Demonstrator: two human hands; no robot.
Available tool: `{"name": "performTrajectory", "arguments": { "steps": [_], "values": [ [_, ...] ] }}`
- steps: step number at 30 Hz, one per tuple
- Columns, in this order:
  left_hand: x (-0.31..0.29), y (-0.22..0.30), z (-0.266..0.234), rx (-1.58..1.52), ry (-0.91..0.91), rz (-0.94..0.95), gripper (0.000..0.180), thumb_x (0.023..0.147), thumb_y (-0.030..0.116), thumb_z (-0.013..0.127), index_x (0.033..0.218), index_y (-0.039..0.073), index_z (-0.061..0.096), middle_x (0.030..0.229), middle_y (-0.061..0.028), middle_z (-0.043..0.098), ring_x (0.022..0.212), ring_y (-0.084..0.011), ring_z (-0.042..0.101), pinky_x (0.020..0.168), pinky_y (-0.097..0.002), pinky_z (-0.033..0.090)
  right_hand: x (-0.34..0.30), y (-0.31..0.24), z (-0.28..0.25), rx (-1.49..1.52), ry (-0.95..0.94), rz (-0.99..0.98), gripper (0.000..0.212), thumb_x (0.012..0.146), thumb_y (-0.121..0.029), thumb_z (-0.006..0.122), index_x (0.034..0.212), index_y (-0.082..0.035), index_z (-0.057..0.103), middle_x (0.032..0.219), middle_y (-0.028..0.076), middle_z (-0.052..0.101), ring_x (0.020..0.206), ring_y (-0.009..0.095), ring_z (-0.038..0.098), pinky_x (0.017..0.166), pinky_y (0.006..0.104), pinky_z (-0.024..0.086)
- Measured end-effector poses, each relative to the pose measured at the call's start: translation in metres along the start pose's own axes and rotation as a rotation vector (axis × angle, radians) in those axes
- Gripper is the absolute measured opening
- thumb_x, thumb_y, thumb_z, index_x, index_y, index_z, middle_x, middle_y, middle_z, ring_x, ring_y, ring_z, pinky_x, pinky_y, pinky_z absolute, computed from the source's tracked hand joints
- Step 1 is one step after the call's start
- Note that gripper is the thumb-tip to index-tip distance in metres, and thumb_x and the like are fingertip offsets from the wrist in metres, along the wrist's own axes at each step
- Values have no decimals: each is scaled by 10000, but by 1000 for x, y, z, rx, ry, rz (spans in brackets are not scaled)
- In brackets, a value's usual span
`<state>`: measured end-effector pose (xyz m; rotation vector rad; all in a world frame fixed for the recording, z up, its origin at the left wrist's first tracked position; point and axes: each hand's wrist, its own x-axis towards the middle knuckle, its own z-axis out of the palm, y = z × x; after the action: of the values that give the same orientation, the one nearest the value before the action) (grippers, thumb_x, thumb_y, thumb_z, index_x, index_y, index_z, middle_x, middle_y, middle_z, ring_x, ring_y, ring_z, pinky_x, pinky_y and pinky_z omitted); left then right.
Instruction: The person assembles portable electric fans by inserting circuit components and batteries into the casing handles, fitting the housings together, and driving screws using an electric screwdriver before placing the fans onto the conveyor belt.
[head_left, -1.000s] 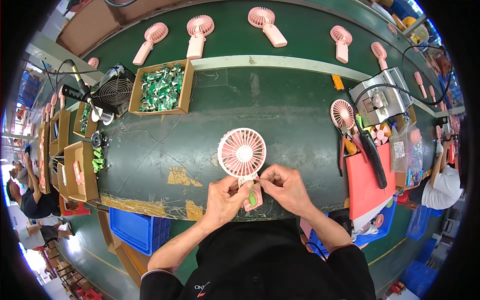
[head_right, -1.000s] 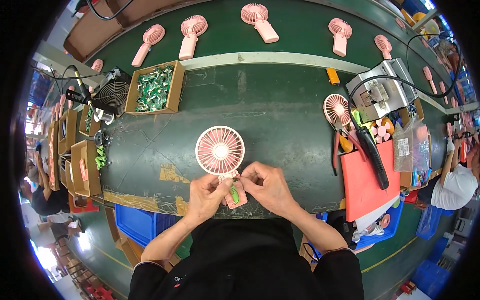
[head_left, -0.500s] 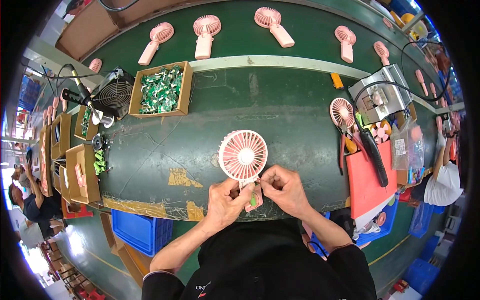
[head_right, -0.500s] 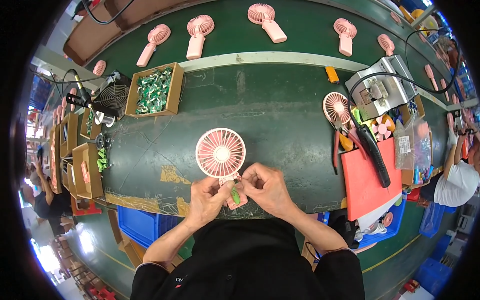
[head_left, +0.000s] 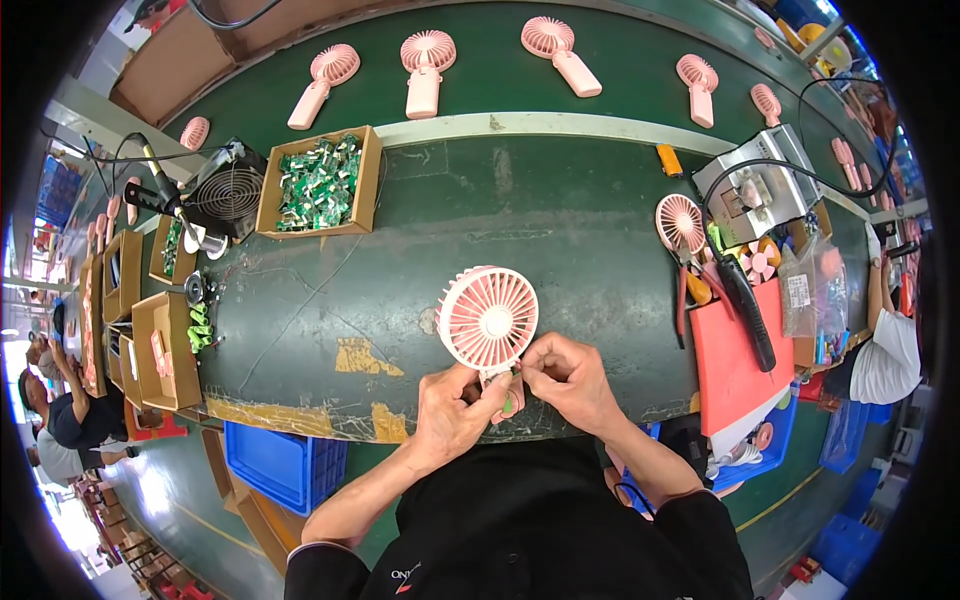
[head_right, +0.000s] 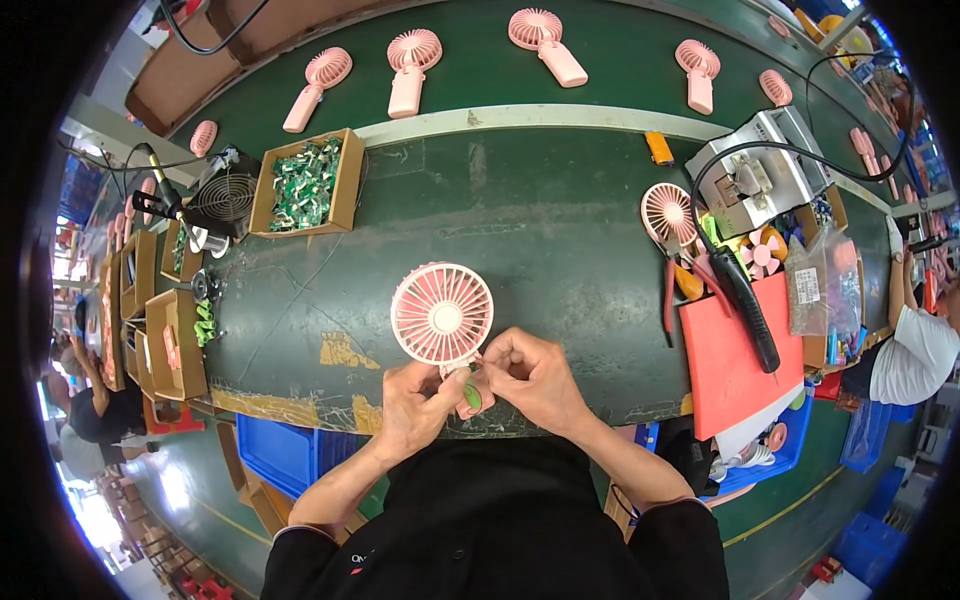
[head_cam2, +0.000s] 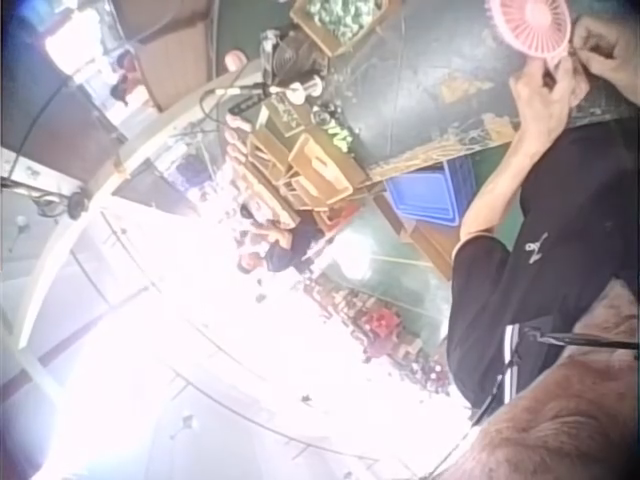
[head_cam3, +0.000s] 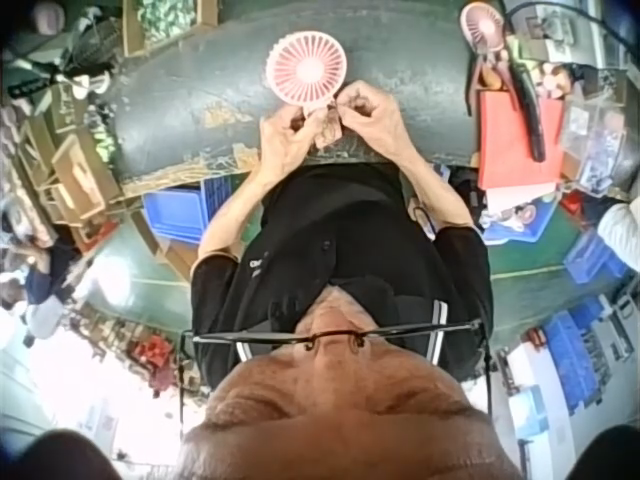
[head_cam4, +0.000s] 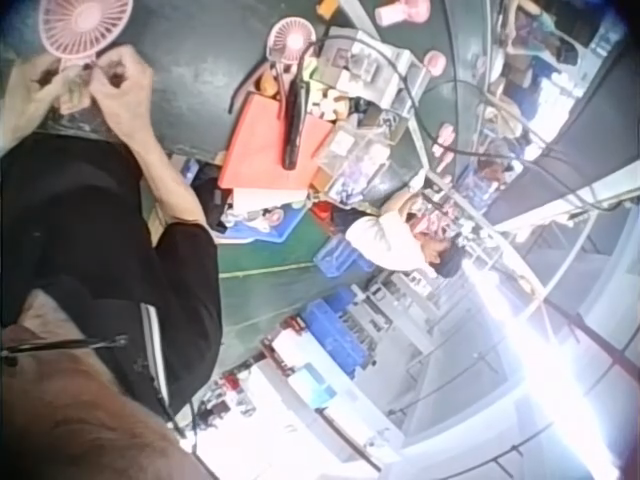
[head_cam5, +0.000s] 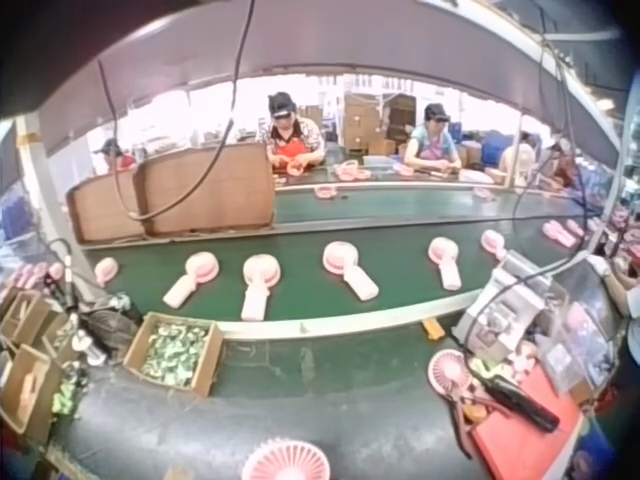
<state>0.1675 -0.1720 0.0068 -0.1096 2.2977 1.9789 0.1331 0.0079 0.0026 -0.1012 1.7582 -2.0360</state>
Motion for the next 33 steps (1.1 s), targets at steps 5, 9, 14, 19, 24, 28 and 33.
{"name": "performTrajectory", "arguments": {
  "steps": [5, 9, 14, 19, 24, 28, 33],
  "values": [
    [0, 5, -4, 48, -38, 1, 133, 883, 50, 642, 969, -50, 659, 660, -58, 661, 548, -68, 595, 495, -236, 467, 0, -2, 1, 35, -25, 23, 32, 891, 7, 602, 898, -6, 574, 772, -17, 592, 675, 14, 507, 571, 190, 385],
    [1, 10, -5, 47, -54, -16, 131, 908, 40, 613, 962, -75, 645, 709, -74, 682, 608, -92, 642, 540, -241, 516, -2, -4, 5, 37, -5, 16, 28, 889, 8, 595, 893, -2, 569, 775, -22, 579, 681, 18, 498, 570, 189, 377],
    [0, 12, -6, 26, -52, -30, 125, 905, 37, 617, 955, -75, 643, 705, -73, 678, 606, -91, 638, 539, -242, 519, 1, 4, 1, 137, -39, 11, 35, 894, -4, 601, 896, 0, 566, 772, -11, 604, 693, 19, 546, 587, 196, 430],
    [0, 9, -1, -57, -7, 1, 122, 871, 55, 665, 946, -40, 663, 657, -53, 661, 532, -54, 580, 468, -226, 439, 0, 3, 5, 121, 3, 31, 17, 892, 7, 581, 886, 3, 566, 710, -6, 574, 605, 50, 521, 532, 206, 396],
    [-4, 1, -1, -26, 70, 24, 115, 876, 51, 661, 900, -61, 647, 669, -63, 664, 538, -59, 586, 479, -228, 442, -4, -6, 24, 49, 129, -53, 30, 895, 32, 580, 890, 28, 550, 729, 23, 592, 672, 91, 617, 567, 230, 493],
    [-4, 5, 4, -39, 95, 51, 115, 867, 50, 673, 891, -59, 643, 666, -63, 663, 531, -68, 591, 482, -236, 449, -4, 2, 22, -214, 170, -241, 72, 856, 54, 624, 884, 34, 561, 769, 49, 603, 652, 92, 610, 544, 236, 484],
    [-3, 3, 6, 56, 189, 149, 114, 837, 35, 700, 895, -50, 651, 657, -75, 662, 536, -84, 613, 492, -248, 470, 3, -2, 27, -619, 320, -700, 156, 768, 86, 684, 901, 25, 627, 792, 100, 609, 626, 160, 623, 518, 273, 471]
  ]
}}
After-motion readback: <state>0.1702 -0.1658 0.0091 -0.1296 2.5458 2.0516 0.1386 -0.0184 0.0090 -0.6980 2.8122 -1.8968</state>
